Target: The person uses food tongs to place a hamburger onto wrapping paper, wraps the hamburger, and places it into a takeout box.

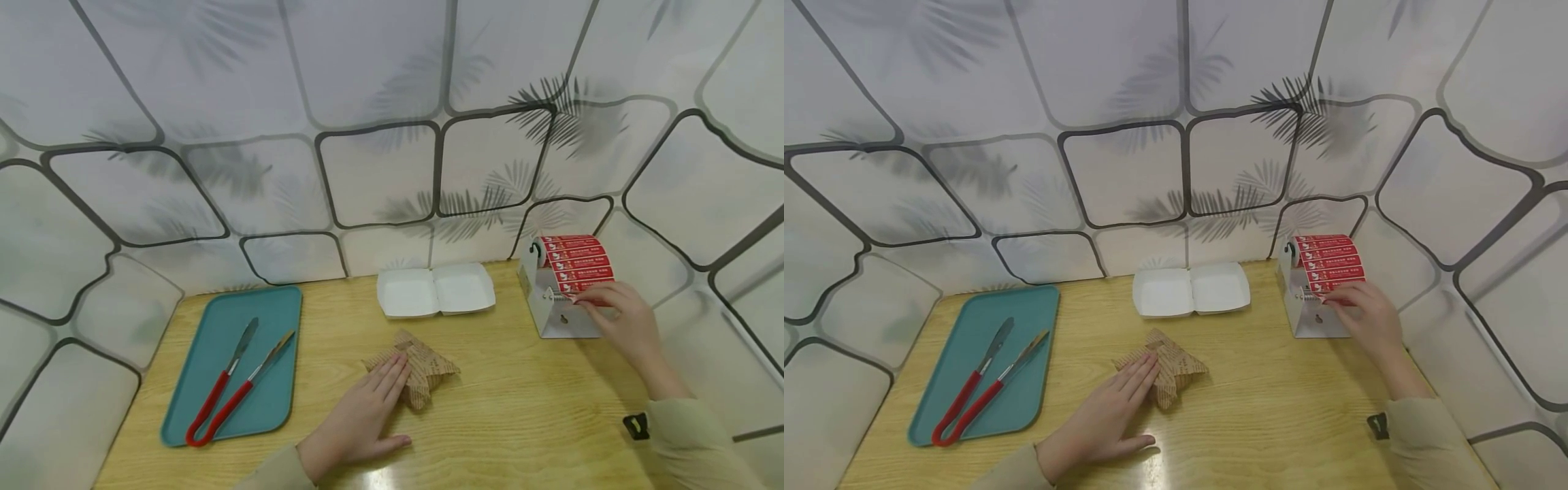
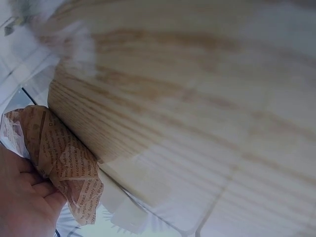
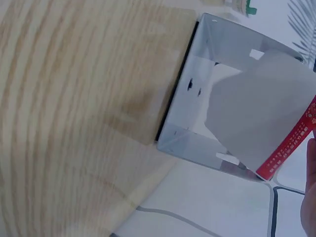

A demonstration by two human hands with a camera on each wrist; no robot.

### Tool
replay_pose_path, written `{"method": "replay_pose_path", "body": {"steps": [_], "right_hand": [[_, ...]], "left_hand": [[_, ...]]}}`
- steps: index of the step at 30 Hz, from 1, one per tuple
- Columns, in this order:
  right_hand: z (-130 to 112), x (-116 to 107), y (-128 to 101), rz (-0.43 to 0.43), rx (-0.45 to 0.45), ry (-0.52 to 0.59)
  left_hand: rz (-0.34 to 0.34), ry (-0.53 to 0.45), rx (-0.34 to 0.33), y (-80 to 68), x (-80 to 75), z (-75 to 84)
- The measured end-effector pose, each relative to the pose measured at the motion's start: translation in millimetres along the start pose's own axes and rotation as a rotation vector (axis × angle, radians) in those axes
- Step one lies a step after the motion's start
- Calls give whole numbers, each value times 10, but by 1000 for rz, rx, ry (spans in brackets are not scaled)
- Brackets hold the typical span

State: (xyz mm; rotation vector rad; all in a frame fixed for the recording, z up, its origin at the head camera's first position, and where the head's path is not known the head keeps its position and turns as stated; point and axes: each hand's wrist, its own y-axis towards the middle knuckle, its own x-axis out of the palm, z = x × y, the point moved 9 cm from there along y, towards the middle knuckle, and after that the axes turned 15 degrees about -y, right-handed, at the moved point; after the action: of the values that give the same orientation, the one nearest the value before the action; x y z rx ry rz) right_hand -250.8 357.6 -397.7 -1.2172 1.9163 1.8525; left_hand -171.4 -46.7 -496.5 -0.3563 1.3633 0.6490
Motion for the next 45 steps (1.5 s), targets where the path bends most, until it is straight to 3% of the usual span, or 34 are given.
{"method": "replay_pose_path", "body": {"steps": [11, 18, 28, 37, 45], "right_hand": [[-30, -311, 72, 73, 17, 48], [-116, -340, 191, 52, 43, 140], [-424, -8, 328, -22, 60, 233], [-787, 460, 468, -142, 42, 460], [-1060, 789, 501, -270, 77, 603]], "left_hand": [[-10, -7, -11, 9, 17, -6], [-6, -10, -11, 13, 22, -12], [-10, -16, -10, 12, 23, -23], [-6, 8, -3, 19, 8, -10], [3, 30, 1, 17, -3, 5]]}}
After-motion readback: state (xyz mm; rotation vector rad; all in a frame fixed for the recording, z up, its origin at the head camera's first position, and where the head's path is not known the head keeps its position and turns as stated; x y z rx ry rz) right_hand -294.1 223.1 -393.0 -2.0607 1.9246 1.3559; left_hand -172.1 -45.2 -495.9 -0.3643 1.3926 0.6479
